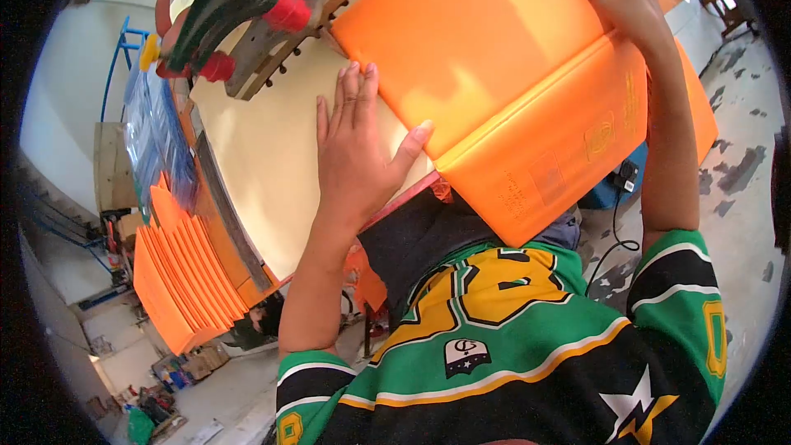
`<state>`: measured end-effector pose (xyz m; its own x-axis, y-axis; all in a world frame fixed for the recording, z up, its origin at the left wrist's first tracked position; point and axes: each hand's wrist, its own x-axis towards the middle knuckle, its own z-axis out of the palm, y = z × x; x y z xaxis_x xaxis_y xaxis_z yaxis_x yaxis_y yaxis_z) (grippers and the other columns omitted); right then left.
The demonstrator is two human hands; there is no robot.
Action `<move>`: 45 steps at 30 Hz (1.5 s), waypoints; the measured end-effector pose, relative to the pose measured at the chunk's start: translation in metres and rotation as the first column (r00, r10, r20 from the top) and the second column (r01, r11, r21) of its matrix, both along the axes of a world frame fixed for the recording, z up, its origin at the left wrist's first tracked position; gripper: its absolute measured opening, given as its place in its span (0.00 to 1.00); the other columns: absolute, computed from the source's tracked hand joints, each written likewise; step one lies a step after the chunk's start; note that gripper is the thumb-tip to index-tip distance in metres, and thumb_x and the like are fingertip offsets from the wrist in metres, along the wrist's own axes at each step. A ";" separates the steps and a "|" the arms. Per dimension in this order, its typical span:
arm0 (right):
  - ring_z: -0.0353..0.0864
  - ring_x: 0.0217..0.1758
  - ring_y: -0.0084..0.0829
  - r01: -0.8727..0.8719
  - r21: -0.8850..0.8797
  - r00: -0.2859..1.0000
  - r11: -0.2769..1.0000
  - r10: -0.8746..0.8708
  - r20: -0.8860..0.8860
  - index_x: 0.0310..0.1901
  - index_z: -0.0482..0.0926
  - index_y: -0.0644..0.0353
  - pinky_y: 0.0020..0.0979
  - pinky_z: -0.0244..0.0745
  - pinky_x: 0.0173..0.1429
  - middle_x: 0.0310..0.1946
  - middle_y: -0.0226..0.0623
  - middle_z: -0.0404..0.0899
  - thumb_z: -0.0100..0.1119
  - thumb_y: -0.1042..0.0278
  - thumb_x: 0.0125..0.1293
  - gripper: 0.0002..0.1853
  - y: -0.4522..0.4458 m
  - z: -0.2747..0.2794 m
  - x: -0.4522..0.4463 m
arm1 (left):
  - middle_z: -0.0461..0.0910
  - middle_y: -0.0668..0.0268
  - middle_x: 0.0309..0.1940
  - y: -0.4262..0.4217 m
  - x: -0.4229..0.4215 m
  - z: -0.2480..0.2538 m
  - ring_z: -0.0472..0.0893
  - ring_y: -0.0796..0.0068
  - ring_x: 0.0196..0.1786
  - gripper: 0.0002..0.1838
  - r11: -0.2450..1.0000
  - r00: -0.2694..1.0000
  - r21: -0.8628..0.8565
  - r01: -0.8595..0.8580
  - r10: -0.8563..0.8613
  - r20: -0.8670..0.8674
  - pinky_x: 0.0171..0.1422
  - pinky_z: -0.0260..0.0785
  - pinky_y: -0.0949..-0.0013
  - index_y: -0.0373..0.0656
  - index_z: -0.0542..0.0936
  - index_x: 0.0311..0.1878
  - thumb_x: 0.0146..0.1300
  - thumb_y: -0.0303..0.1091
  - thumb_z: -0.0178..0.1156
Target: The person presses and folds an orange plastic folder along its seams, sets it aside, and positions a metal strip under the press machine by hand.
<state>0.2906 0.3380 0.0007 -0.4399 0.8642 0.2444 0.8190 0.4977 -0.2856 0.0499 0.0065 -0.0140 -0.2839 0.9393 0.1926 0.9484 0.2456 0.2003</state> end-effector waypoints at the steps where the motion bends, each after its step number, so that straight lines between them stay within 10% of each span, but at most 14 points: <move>1: 0.86 0.44 0.49 0.009 -0.024 0.998 1.000 -0.011 -0.069 0.43 0.84 0.64 0.45 0.79 0.50 0.35 0.50 0.87 0.60 0.37 0.72 0.30 -0.003 0.005 -0.001 | 0.60 0.43 0.81 0.001 0.001 0.002 0.58 0.46 0.85 0.49 1.000 1.000 -0.007 -0.009 0.009 0.023 0.86 0.44 0.36 0.36 0.60 0.82 0.68 0.58 0.66; 3: 0.80 0.25 0.37 -0.030 -0.228 0.993 0.973 0.003 -0.118 0.28 0.83 0.69 0.42 0.74 0.34 0.20 0.37 0.81 0.61 0.38 0.72 0.33 0.005 0.019 0.000 | 0.60 0.42 0.81 0.002 0.002 0.004 0.58 0.47 0.85 0.50 1.000 0.999 -0.029 -0.009 0.011 0.043 0.86 0.43 0.36 0.36 0.60 0.82 0.69 0.59 0.66; 7: 0.70 0.22 0.23 -0.081 -0.374 0.986 0.924 0.020 -0.163 0.26 0.82 0.64 0.35 0.64 0.27 0.17 0.28 0.72 0.58 0.41 0.76 0.31 0.010 0.023 0.008 | 0.60 0.42 0.81 0.002 0.000 0.005 0.58 0.48 0.85 0.49 0.999 0.998 -0.032 -0.005 0.007 0.055 0.86 0.43 0.35 0.37 0.59 0.82 0.68 0.57 0.67; 23: 0.72 0.19 0.25 -0.109 -0.421 0.973 0.901 0.010 -0.230 0.23 0.78 0.64 0.35 0.66 0.26 0.14 0.31 0.71 0.57 0.45 0.77 0.30 0.000 0.018 0.011 | 0.61 0.41 0.81 0.002 0.003 0.003 0.58 0.46 0.85 0.48 1.000 0.998 -0.009 -0.025 0.026 0.055 0.86 0.43 0.35 0.34 0.61 0.81 0.69 0.58 0.65; 32: 0.84 0.53 0.55 -0.052 0.008 0.983 0.999 0.053 -0.177 0.53 0.79 0.64 0.49 0.78 0.58 0.43 0.55 0.85 0.64 0.44 0.72 0.27 -0.003 -0.020 0.005 | 0.59 0.42 0.82 0.000 0.015 0.000 0.58 0.44 0.85 0.46 0.996 0.995 0.028 -0.087 0.085 0.056 0.86 0.44 0.37 0.33 0.61 0.81 0.71 0.55 0.63; 34: 0.84 0.53 0.54 -0.076 0.457 0.997 0.886 0.067 0.036 0.50 0.80 0.65 0.49 0.78 0.60 0.45 0.53 0.85 0.65 0.56 0.72 0.18 -0.030 -0.013 -0.007 | 0.59 0.41 0.82 0.002 0.021 0.000 0.57 0.44 0.85 0.47 0.991 0.991 0.043 -0.125 0.123 0.048 0.86 0.44 0.37 0.31 0.60 0.80 0.71 0.57 0.62; 39: 0.82 0.63 0.53 -0.666 0.141 0.696 0.732 0.678 -0.236 0.51 0.84 0.66 0.47 0.76 0.70 0.58 0.51 0.84 0.62 0.70 0.68 0.13 -0.095 0.002 -0.068 | 0.58 0.40 0.81 0.006 0.032 -0.005 0.56 0.43 0.85 0.50 0.976 0.980 0.094 -0.197 0.196 0.021 0.86 0.43 0.37 0.27 0.60 0.79 0.72 0.62 0.60; 45: 0.60 0.85 0.45 -0.877 0.046 0.481 0.479 0.875 0.057 0.76 0.69 0.60 0.51 0.53 0.86 0.80 0.45 0.66 0.50 0.56 0.81 0.28 -0.113 -0.012 -0.141 | 0.59 0.40 0.81 0.002 0.030 -0.008 0.56 0.46 0.86 0.53 0.969 0.979 0.157 -0.193 0.179 0.097 0.88 0.40 0.38 0.27 0.61 0.79 0.69 0.66 0.60</move>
<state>0.1499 0.2245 -0.0111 -0.9660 0.0114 0.2583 -0.0460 0.9755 -0.2150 0.0804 0.0089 -0.0216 -0.4719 0.8258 0.3087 0.8679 0.3735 0.3275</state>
